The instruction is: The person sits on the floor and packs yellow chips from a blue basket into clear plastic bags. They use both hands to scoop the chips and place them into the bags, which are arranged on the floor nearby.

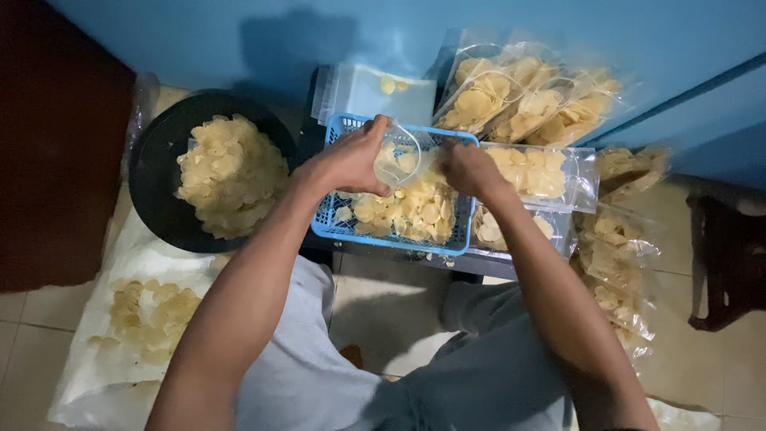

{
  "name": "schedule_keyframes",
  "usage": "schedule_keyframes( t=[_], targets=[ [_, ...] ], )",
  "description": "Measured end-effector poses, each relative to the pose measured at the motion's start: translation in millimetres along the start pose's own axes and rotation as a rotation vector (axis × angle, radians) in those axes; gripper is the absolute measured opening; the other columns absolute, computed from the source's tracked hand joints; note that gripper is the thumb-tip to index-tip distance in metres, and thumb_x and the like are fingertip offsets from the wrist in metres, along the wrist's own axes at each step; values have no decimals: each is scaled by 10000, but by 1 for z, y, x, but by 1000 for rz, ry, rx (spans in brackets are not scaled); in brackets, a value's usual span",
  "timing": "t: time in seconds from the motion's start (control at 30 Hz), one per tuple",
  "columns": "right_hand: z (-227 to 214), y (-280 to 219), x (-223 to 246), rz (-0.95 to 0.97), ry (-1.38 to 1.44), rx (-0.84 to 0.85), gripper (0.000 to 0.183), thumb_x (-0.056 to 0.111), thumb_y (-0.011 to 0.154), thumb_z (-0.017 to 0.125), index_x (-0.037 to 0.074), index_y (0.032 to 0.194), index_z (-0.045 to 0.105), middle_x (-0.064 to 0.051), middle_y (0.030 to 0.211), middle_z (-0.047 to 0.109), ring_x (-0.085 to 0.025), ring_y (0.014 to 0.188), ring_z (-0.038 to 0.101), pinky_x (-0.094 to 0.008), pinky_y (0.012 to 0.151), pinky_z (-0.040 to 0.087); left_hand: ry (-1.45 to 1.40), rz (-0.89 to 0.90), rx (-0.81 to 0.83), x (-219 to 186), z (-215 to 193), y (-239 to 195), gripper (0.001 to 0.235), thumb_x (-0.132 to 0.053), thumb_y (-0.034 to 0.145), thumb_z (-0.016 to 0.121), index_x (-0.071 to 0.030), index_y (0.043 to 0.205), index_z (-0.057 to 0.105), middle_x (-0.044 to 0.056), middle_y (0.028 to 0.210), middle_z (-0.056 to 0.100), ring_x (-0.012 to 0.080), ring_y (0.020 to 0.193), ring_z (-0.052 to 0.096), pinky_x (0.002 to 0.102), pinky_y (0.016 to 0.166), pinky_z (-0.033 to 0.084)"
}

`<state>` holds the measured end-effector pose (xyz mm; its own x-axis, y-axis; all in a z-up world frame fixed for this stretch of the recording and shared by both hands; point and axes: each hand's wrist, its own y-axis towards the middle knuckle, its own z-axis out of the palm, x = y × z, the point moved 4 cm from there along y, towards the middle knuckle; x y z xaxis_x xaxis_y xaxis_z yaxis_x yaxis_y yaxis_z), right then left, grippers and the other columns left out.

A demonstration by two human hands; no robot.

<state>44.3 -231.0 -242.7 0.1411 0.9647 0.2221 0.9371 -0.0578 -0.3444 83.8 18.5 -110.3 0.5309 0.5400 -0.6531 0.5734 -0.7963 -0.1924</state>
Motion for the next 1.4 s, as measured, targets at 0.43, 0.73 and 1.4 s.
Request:
schedule_keyframes(
  t=[0.43,0.73,1.4],
  targets=[
    [-143,-89,39,-81,1021,-173,252,58,998,574,-41,1229,571,-160,1008,652,-232,835,683,-312,729,639,68,-67,85,19,25,16,1036,-323,625,949,-51,1379,293,328,1282,584,580,1146,635,691,976,507],
    [-132,-87,58,15,429,-136,495,391,929,697,39,1264,600,-305,830,669,-539,972,669,-655,823,456,57,-129,158,-10,13,10,1017,-250,747,917,36,1456,246,383,1425,476,607,1169,608,735,935,524],
    [-149,-111,82,58,662,-259,261,375,878,786,174,1039,745,-28,580,632,-237,539,687,-321,717,516,-39,-83,144,-18,14,14,1062,-225,775,935,59,1507,220,390,1442,457,607,1229,565,742,979,487]
  ],
)
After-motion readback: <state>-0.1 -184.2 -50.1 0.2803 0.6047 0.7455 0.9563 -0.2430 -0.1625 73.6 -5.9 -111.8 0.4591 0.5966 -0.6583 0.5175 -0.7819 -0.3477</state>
